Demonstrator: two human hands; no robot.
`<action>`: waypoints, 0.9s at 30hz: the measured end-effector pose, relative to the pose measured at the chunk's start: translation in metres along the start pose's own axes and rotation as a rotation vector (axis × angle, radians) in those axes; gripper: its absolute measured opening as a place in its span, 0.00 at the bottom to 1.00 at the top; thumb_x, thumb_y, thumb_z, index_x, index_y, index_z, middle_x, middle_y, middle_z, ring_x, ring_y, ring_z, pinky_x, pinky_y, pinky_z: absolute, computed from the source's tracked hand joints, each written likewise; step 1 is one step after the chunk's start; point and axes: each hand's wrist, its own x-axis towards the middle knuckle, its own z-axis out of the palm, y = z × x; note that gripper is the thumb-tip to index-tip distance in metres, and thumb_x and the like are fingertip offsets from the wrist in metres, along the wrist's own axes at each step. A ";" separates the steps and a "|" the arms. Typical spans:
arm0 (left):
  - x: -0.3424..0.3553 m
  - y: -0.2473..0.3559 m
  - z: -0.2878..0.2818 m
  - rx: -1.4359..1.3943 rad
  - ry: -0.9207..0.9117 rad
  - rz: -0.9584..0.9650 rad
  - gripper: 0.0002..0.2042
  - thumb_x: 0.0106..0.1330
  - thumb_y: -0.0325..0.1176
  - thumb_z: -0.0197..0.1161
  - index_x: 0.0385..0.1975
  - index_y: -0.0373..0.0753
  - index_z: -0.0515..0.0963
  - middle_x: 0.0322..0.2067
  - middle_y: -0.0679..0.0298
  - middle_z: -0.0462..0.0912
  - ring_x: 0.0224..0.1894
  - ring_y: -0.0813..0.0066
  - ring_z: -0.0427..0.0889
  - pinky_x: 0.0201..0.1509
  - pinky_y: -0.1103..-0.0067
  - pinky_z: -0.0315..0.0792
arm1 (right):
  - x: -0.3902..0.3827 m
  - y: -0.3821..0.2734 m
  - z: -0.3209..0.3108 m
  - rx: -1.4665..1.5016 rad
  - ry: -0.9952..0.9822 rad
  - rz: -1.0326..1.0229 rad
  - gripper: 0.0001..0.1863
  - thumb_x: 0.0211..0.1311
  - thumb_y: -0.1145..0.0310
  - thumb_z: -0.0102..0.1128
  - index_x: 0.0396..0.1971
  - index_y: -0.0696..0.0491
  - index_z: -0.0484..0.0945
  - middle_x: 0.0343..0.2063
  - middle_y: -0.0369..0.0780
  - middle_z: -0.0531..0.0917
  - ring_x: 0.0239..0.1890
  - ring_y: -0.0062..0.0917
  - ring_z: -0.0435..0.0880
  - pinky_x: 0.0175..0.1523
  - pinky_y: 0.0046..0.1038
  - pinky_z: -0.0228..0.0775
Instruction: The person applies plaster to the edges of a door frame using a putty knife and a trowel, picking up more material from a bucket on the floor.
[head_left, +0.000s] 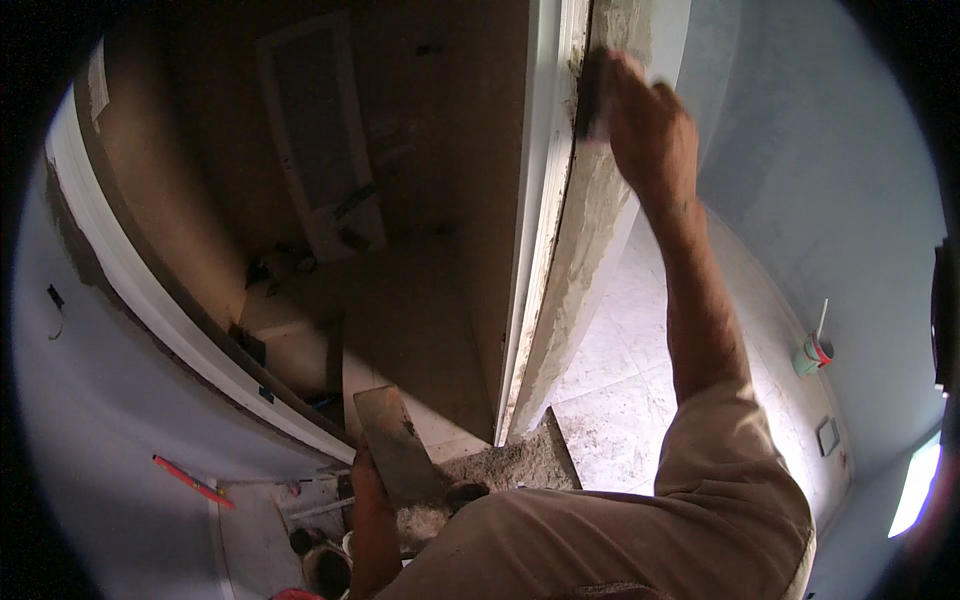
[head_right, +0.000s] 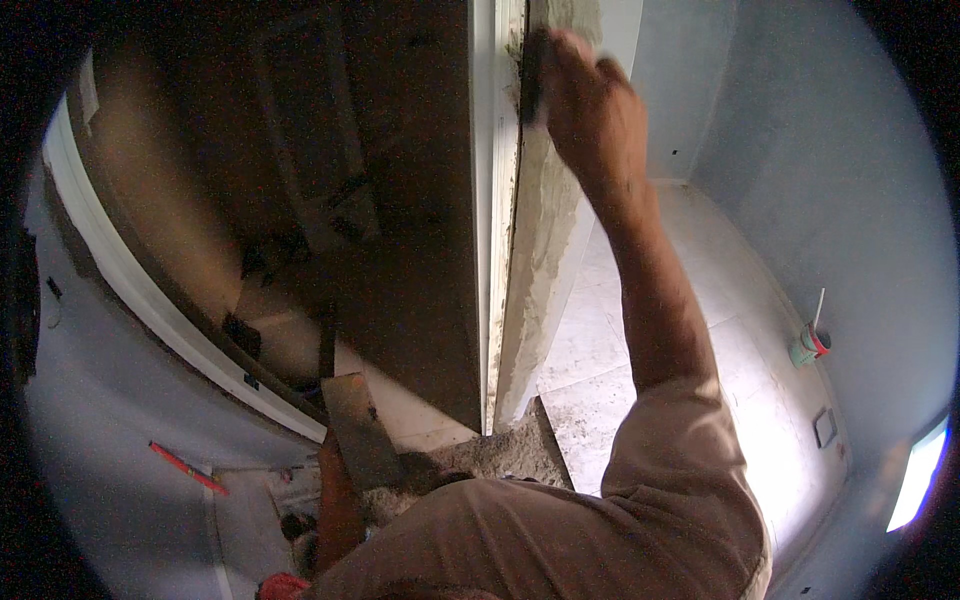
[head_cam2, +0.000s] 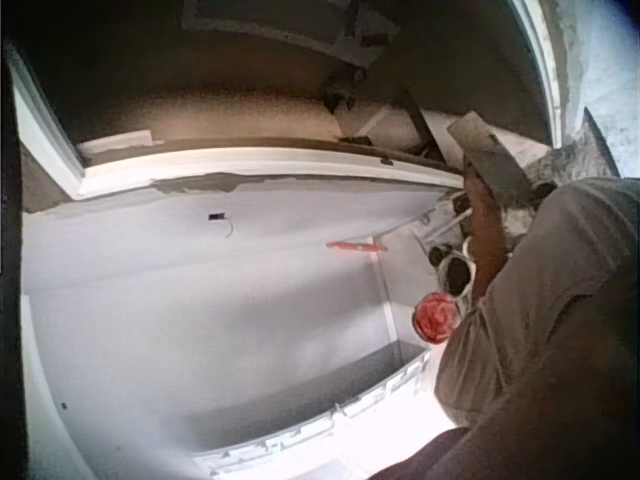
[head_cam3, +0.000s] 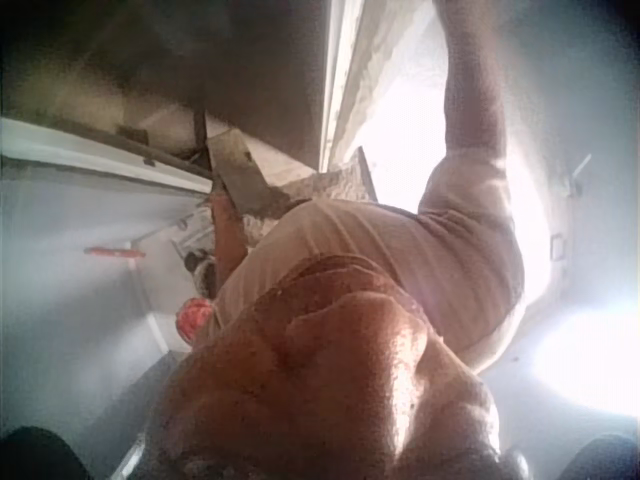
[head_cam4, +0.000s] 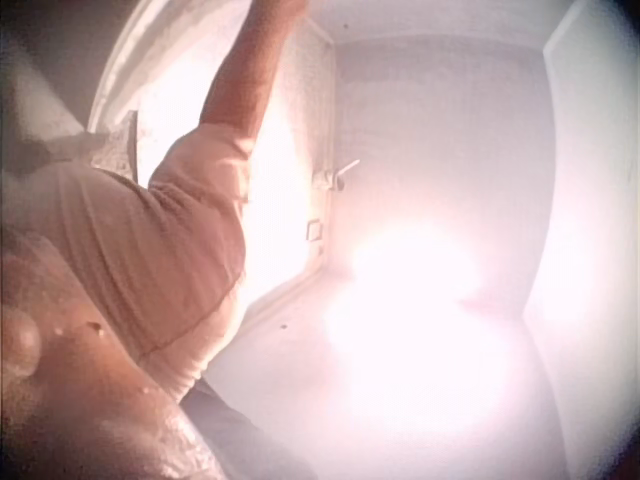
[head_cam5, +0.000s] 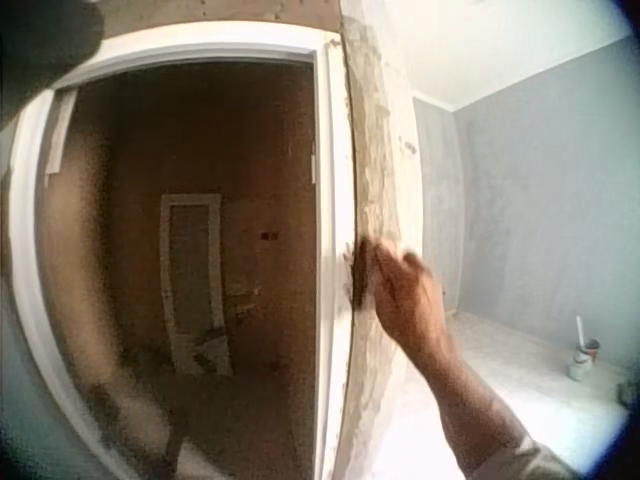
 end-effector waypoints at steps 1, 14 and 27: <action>-0.001 0.003 -0.005 0.009 0.012 0.008 0.23 0.75 0.46 0.54 0.63 0.38 0.72 0.54 0.55 0.80 0.53 0.57 0.81 0.56 0.65 0.76 | -0.028 0.001 0.003 -0.003 -0.126 0.181 0.15 0.68 0.66 0.59 0.54 0.45 0.80 0.31 0.45 0.83 0.33 0.40 0.83 0.36 0.41 0.78; -0.026 0.016 0.003 0.101 0.070 -0.013 0.22 0.76 0.45 0.53 0.63 0.40 0.72 0.56 0.57 0.80 0.56 0.59 0.80 0.59 0.66 0.75 | -0.128 -0.017 0.005 0.050 -0.202 0.201 0.22 0.69 0.69 0.58 0.62 0.43 0.75 0.31 0.42 0.83 0.31 0.33 0.83 0.33 0.37 0.81; -0.019 -0.001 -0.012 0.087 -0.063 0.033 0.22 0.76 0.46 0.52 0.64 0.41 0.72 0.55 0.58 0.80 0.53 0.59 0.82 0.55 0.67 0.77 | -0.230 -0.023 0.007 0.173 -0.276 0.360 0.21 0.64 0.75 0.61 0.57 0.48 0.79 0.32 0.42 0.82 0.31 0.36 0.82 0.35 0.36 0.80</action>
